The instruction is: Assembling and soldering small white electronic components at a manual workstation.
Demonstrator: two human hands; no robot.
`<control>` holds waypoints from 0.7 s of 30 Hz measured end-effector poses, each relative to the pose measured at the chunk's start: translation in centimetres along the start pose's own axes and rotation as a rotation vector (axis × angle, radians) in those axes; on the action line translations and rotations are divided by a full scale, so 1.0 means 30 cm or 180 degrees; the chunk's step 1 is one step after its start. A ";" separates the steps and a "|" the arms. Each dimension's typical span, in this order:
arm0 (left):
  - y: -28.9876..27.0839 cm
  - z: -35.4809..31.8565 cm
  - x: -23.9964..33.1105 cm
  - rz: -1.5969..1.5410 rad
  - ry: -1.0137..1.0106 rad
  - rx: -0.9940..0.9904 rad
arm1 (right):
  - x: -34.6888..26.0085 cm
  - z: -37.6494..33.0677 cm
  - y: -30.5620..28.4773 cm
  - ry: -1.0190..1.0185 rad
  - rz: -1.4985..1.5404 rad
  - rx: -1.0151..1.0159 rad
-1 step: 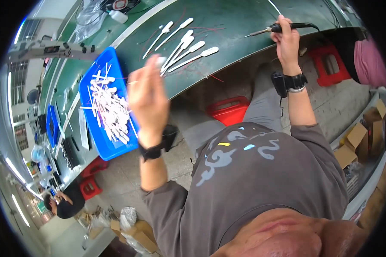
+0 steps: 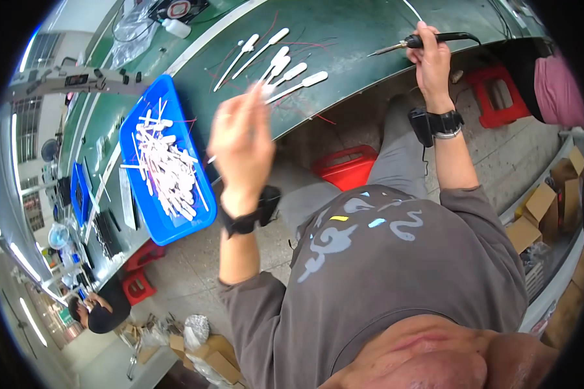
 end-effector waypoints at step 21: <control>0.434 -0.038 0.082 -0.0335 0.0357 -0.0149 | -0.005 -0.074 0.122 -0.0382 -0.1181 -0.0327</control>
Point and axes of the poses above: each hand's wrist, its own z-axis towards the middle knuckle, its own y-axis out of the palm, x = y × z, the point moved 10 cm from there along z, towards the middle knuckle, and after that the axes turned 4 degrees about x, right-handed, at the moved point
